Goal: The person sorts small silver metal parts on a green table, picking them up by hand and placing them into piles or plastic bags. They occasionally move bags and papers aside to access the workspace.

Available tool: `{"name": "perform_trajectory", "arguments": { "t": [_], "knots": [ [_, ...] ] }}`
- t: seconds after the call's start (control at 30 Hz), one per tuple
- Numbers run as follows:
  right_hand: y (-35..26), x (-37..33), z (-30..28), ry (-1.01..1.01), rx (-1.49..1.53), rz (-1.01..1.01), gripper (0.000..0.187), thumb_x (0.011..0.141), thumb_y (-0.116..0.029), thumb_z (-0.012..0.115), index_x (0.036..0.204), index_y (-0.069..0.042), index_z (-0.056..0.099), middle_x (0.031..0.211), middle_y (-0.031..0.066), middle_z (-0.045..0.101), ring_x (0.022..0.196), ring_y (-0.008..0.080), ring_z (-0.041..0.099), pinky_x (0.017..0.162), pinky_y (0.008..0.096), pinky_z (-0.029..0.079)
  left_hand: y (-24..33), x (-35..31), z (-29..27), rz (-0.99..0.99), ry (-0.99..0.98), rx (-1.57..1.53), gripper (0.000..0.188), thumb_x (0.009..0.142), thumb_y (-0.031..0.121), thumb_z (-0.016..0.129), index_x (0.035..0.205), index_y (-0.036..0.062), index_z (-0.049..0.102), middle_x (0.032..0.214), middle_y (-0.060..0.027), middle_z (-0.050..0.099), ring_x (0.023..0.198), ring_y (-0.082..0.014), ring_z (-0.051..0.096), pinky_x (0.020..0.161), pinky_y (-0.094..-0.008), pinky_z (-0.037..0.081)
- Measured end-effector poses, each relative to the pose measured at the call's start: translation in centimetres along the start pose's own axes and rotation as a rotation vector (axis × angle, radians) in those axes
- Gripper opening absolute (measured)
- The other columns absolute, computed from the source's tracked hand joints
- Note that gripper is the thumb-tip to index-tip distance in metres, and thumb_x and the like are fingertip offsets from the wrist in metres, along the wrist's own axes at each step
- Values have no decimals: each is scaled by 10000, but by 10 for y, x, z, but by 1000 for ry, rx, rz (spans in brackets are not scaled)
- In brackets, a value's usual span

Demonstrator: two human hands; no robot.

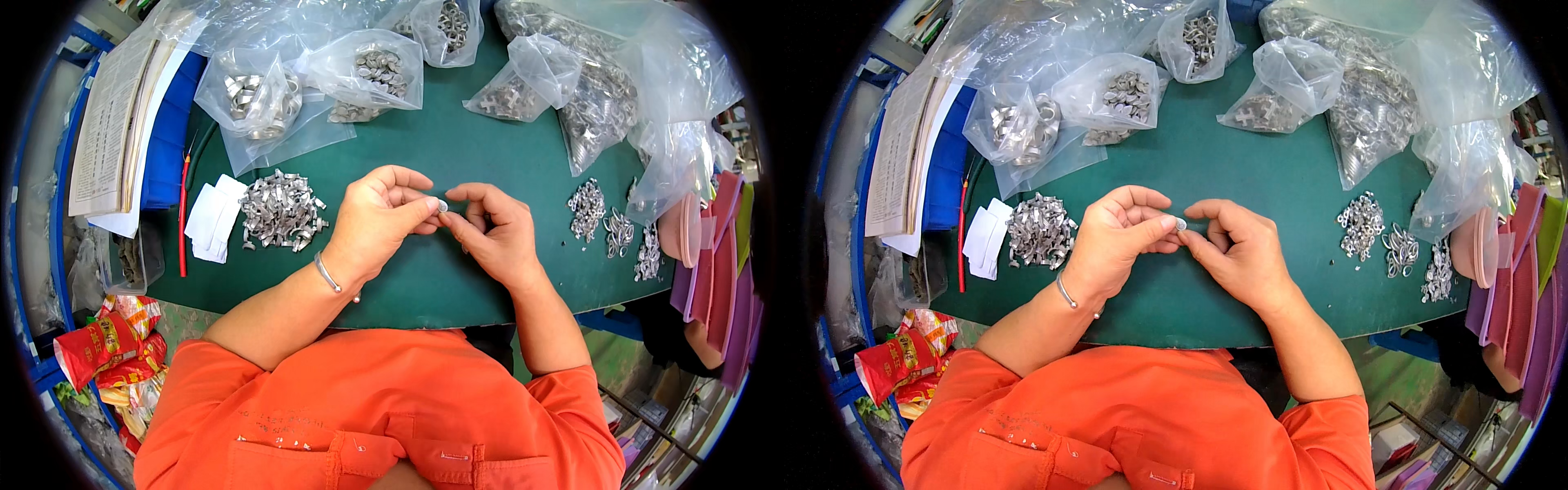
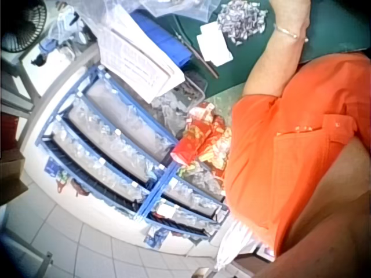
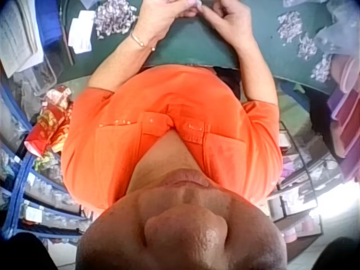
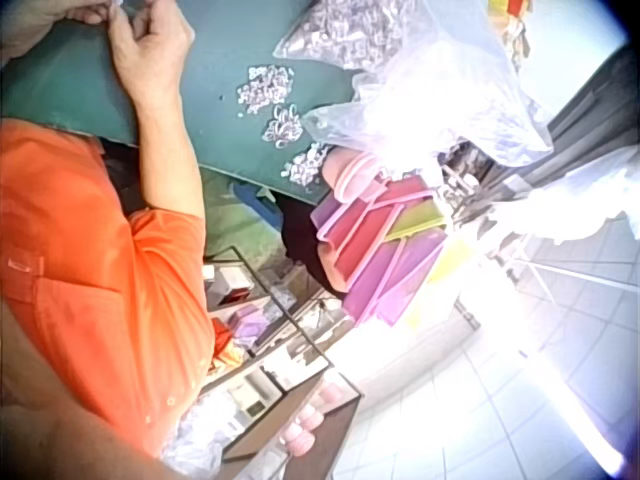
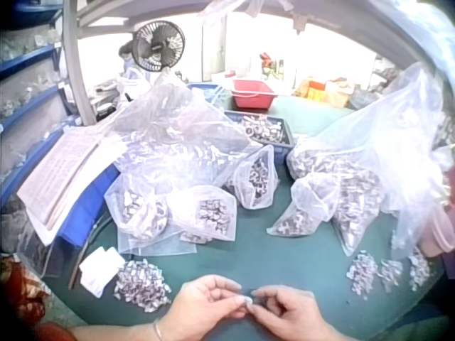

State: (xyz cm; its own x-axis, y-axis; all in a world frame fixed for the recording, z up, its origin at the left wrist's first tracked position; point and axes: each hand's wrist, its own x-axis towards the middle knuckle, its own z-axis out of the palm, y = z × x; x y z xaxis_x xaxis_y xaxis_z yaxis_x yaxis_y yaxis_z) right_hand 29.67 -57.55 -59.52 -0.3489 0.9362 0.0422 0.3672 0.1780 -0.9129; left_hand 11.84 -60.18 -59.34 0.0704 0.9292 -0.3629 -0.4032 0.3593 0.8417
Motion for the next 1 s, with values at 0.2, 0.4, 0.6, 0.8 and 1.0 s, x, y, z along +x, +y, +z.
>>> {"name": "perform_trajectory", "arguments": {
  "t": [0.2, 0.4, 0.6, 0.8, 1.0],
  "knots": [
    [-13, 3, -30, -111, -244, -38, 137, 769, -70, 718, 891, -23, 679, 656, 75, 557, 570, 166, 546, 521, 301, 421, -4, 4, -5, -33, -2, -45, 204, 885, 50, 610, 1053, -66, 621, 943, -124, 667, 858, -231, 684, 736, -302, 562],
    [-13, -23, -29, -198, -420, -34, 126, 743, -96, 723, 843, -34, 679, 723, 113, 587, 664, 313, 584, 590, 394, 463, -1, -4, 0, -99, -52, -105, 189, 880, 45, 615, 1039, -57, 624, 938, -125, 666, 850, -230, 684, 729, -294, 565],
    [-23, -11, -22, 73, -346, -184, 137, 716, -33, 745, 841, -48, 693, 654, 70, 543, 566, 187, 536, 507, 310, 434, -4, -6, 0, -117, -73, -91, 187, 879, 43, 620, 1029, -68, 621, 937, -137, 666, 844, -233, 685, 723, -293, 570],
    [-14, 0, -1, 191, -214, -436, 179, 706, -7, 758, 871, -63, 714, 635, 47, 545, 548, 151, 525, 489, 274, 428, 0, -4, -4, -171, -174, -292, 218, 881, 55, 617, 1043, -91, 616, 960, -159, 673, 840, -211, 679, 737, -282, 562],
    [-6, -1, -2, 162, -200, -399, 211, 718, -14, 755, 922, -56, 722, 610, 42, 540, 544, 143, 519, 481, 273, 412, -3, -6, -2, -46, -96, -175, 176, 887, 64, 631, 1015, -55, 638, 940, -151, 684, 838, -201, 677, 742, -285, 560]
  ]
}}
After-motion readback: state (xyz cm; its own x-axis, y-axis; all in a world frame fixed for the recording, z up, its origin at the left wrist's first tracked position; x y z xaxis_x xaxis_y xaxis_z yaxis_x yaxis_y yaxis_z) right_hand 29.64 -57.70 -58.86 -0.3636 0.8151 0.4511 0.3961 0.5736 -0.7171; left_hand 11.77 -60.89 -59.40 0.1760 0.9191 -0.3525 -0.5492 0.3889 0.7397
